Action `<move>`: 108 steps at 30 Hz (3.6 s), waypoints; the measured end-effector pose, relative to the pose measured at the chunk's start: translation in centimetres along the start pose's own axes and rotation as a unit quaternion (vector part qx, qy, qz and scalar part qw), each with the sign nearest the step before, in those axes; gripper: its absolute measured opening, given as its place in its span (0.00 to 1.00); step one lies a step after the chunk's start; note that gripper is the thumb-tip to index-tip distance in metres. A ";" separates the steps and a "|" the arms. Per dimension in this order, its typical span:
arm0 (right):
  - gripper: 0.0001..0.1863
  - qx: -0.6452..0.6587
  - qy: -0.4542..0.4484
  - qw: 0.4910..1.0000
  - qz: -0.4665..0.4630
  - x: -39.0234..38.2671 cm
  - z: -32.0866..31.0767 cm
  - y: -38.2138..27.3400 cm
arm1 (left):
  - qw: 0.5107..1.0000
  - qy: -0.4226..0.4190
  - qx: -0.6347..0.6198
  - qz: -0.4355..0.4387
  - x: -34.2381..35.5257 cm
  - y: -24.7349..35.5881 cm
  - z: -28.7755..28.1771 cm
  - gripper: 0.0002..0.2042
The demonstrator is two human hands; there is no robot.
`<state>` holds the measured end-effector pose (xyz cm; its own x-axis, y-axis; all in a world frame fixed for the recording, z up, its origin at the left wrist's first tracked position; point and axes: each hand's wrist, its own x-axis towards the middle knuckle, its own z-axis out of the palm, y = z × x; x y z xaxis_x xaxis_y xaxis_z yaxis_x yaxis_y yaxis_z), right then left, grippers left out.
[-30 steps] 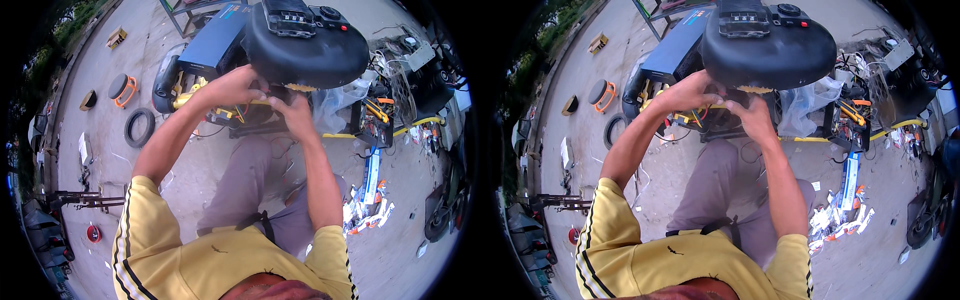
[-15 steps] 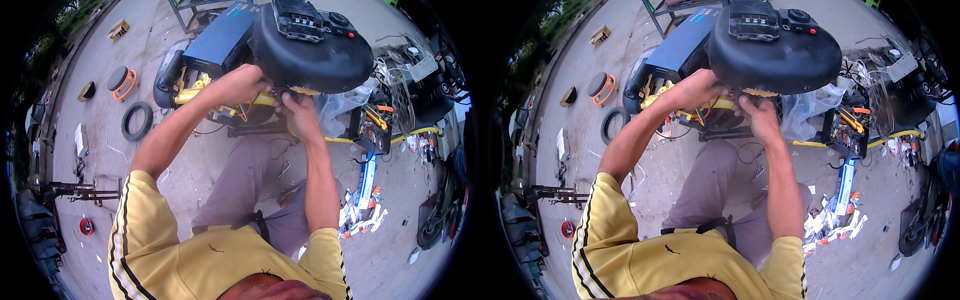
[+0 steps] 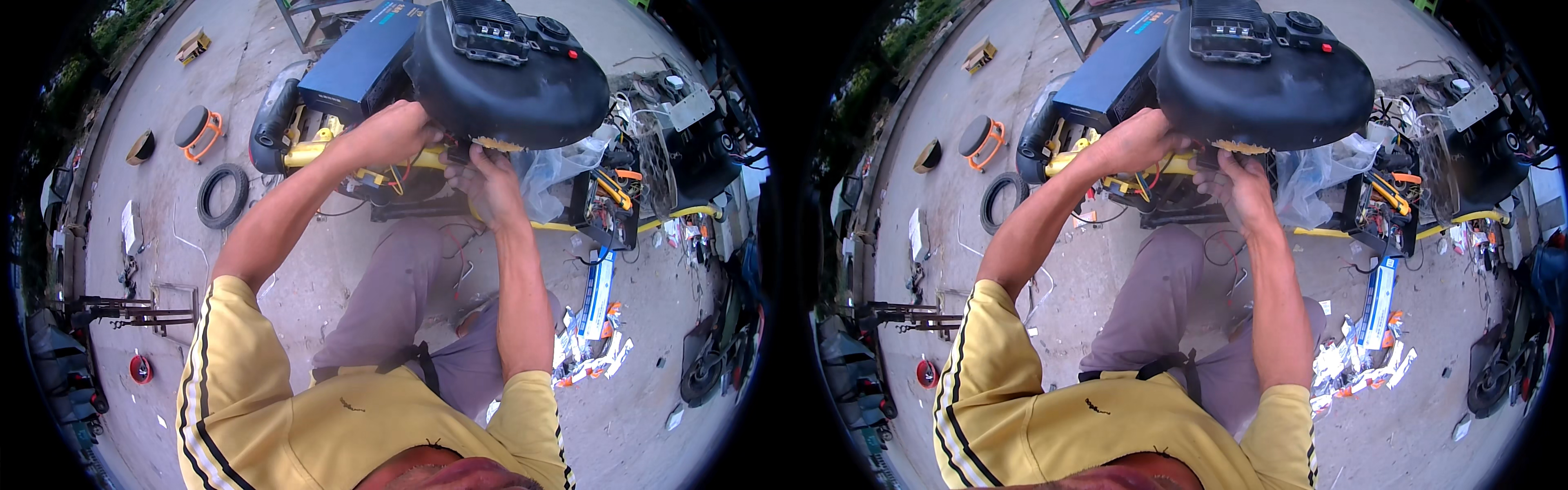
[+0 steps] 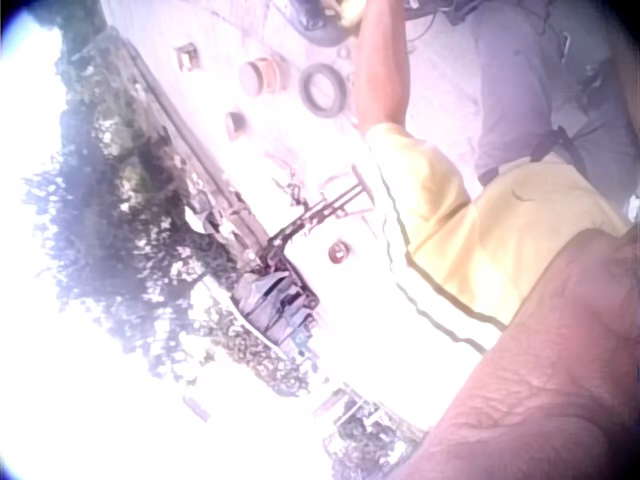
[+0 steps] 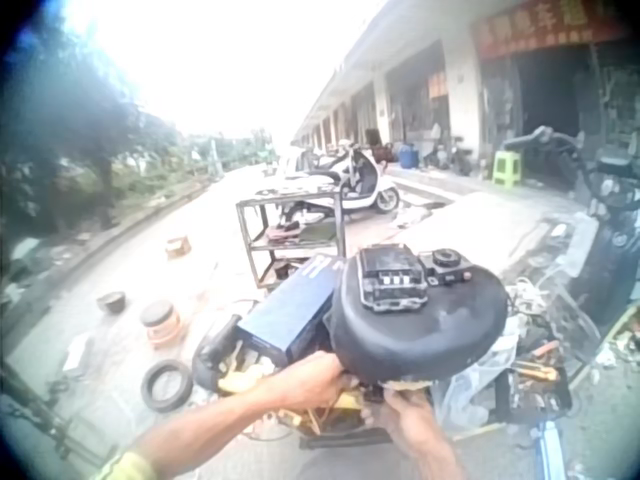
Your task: The person is repairing the wiring of a yellow electric scooter. They connect wires to a yellow terminal block, use a multimeter to test connections, and wrap the wiring with plastic film.
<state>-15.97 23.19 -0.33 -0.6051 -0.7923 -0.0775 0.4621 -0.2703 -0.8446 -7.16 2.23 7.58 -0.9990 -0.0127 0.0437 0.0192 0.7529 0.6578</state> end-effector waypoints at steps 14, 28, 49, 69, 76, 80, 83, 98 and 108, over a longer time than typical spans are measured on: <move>0.22 0.036 -0.001 0.999 0.007 0.4 -0.5 0.6 | 0.999 0.004 -0.039 -0.024 0.0 0.2 -0.2 0.16; 0.18 -0.212 0.040 0.972 -0.088 -0.4 -0.3 0.8 | 0.996 0.078 -0.038 0.021 -1.2 0.6 0.3 0.12; 0.27 -0.398 0.110 0.860 -0.301 -2.1 2.4 1.0 | 0.992 0.066 0.064 -0.086 -1.3 3.0 0.4 0.13; 0.26 -0.427 0.180 0.831 -0.307 -3.2 2.3 1.8 | 0.985 0.114 0.046 -0.122 -1.4 4.1 1.8 0.12; 0.12 -0.528 0.229 0.781 -0.243 -8.9 -2.9 -2.3 | 0.976 0.143 0.149 -0.076 -1.4 2.2 2.1 0.12; 0.13 -0.573 0.283 0.739 -0.214 -12.5 -7.3 -2.2 | 0.975 0.142 0.157 -0.061 -1.6 1.3 2.6 0.10; 0.13 -0.636 0.293 0.699 -0.150 -14.7 -8.6 -1.4 | 0.973 0.147 0.172 -0.035 -1.8 1.0 2.7 0.10; 0.07 -0.611 0.153 0.702 -0.332 -20.3 2.3 10.3 | 0.977 0.149 0.152 -0.030 -2.1 -1.4 2.7 0.10; 0.07 -0.572 0.216 0.714 -0.341 -22.9 1.0 0.2 | 0.979 0.131 0.143 -0.070 -0.9 0.4 1.9 0.10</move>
<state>-1.36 40.75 1.78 -0.6950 -0.3800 0.6104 -0.7173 0.3071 -0.6255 -6.30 3.82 6.35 -0.9456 -0.2683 0.1839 -0.1662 0.8845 0.4359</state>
